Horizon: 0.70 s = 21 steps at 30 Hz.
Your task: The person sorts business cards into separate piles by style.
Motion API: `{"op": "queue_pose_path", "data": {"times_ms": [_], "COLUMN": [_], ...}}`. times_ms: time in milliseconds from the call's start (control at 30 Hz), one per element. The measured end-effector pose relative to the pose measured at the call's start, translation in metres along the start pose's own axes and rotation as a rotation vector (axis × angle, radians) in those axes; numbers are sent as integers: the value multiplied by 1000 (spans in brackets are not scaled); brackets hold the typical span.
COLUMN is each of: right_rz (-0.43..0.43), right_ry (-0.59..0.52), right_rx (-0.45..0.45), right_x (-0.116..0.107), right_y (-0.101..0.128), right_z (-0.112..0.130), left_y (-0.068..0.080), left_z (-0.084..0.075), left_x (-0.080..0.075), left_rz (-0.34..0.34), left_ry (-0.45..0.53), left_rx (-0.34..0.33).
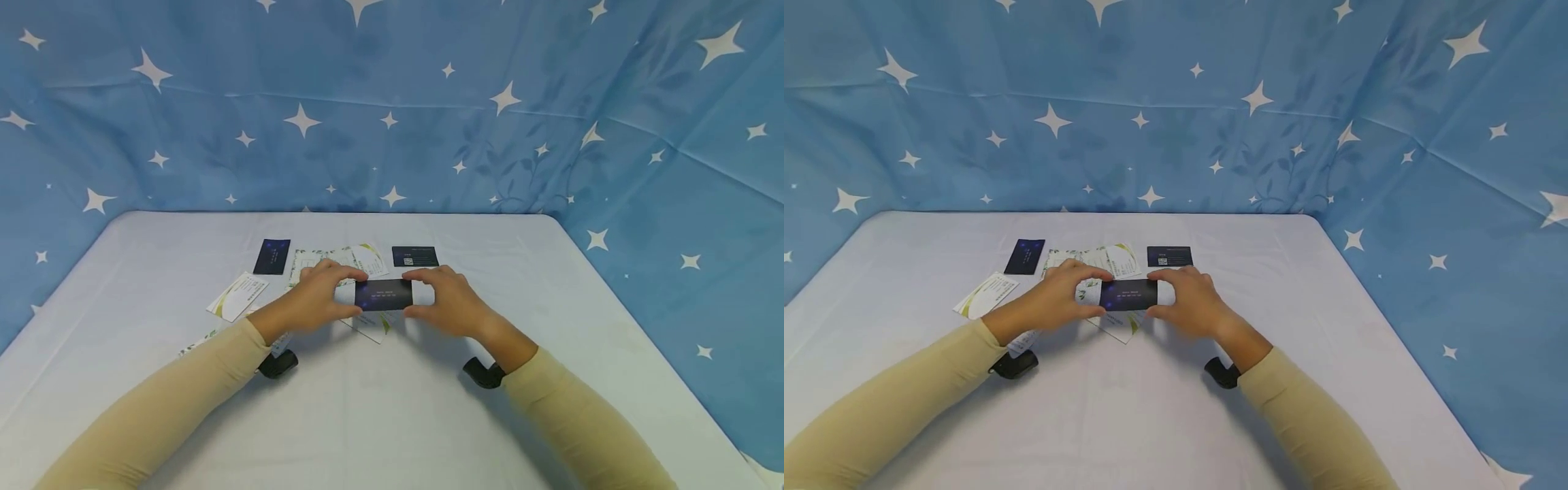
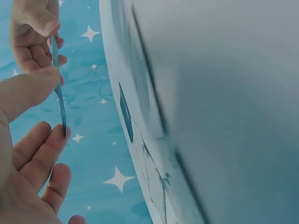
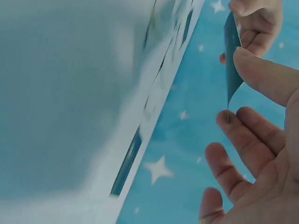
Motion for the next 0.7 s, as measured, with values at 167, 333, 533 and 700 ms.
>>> {"op": "queue_pose_path", "data": {"times_ms": [167, 333, 533, 700], "right_rz": [-14, -3, 21, 43], "right_ry": [-14, -27, -78, -84], "right_rx": [22, 89, 141, 171], "right_x": [-8, -9, -7, -5], "right_y": [-15, -29, -48, -61], "right_z": [-27, -57, -85, -102], "left_y": [-33, -62, -92, -113], "left_z": [-4, -1, 10, 17], "left_x": [6, 17, 27, 38], "left_rz": [9, 13, 34, 76], "left_ry": [-13, -23, -5, 12], "left_rx": [-12, -30, -82, -159]}}
Point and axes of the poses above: each hand's wrist, its own y-axis away from the middle knuckle, its own x-axis out of the palm, z = x × y, the point moved 10 cm from there along -y, towards the middle knuckle, and after that the axes turned 4 degrees about -z, right-handed, at the moved point
